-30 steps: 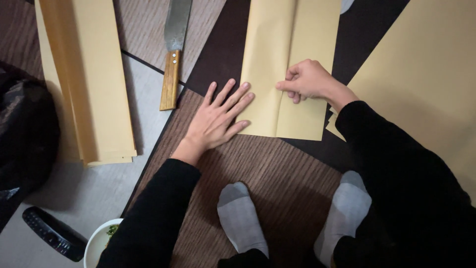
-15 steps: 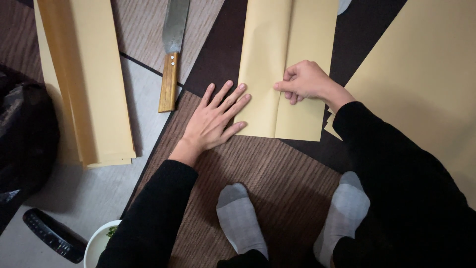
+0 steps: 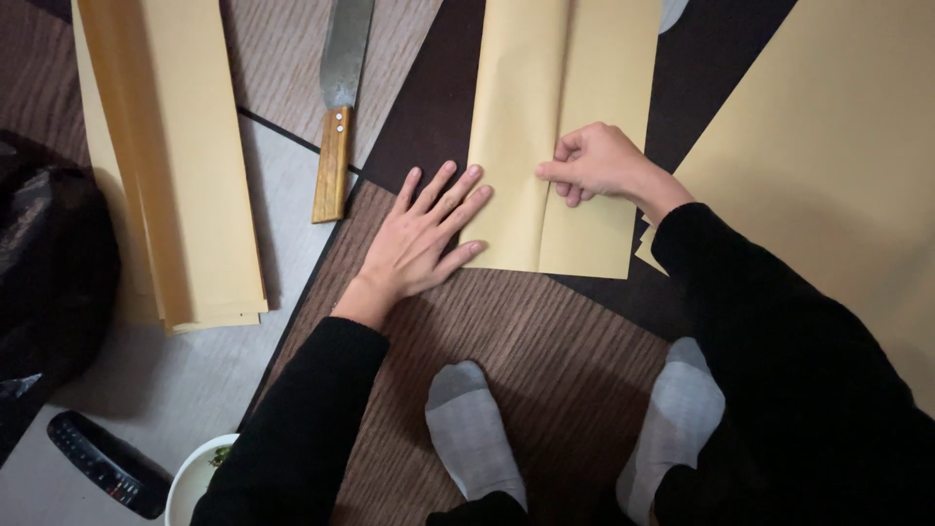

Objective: Cutting large sheets of paper into strips by folding and using a knife

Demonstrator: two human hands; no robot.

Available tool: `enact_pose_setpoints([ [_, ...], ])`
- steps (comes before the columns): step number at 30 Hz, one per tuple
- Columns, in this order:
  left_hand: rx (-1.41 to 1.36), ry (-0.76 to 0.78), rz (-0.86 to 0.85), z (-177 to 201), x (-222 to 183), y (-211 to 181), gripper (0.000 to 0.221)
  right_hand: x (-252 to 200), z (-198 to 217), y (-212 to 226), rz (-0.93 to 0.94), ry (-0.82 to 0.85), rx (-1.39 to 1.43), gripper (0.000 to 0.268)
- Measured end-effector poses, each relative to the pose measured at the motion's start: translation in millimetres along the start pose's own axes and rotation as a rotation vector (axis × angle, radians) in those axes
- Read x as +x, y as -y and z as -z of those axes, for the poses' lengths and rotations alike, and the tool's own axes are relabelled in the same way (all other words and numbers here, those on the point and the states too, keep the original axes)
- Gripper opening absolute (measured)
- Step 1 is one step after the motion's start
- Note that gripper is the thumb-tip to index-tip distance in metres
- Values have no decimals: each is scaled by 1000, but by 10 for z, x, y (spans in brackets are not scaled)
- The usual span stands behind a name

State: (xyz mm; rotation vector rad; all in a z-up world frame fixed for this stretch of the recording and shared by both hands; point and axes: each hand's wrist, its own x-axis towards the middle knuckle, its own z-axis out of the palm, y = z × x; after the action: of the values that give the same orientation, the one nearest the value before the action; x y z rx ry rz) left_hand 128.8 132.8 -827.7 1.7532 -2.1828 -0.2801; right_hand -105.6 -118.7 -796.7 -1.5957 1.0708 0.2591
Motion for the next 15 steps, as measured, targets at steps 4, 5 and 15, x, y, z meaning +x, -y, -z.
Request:
enact_pose_setpoints([
  [4,-25,-1,22,75,0,-26,78,2,-44,50,-19,-3,23,35],
  [5,-15,-3,20,107,4,-43,79,-8,-63,85,-24,-18,1,31],
  [15,69,47,-65,281,-43,155,69,184,-420,-42,-6,-193,-267,33],
])
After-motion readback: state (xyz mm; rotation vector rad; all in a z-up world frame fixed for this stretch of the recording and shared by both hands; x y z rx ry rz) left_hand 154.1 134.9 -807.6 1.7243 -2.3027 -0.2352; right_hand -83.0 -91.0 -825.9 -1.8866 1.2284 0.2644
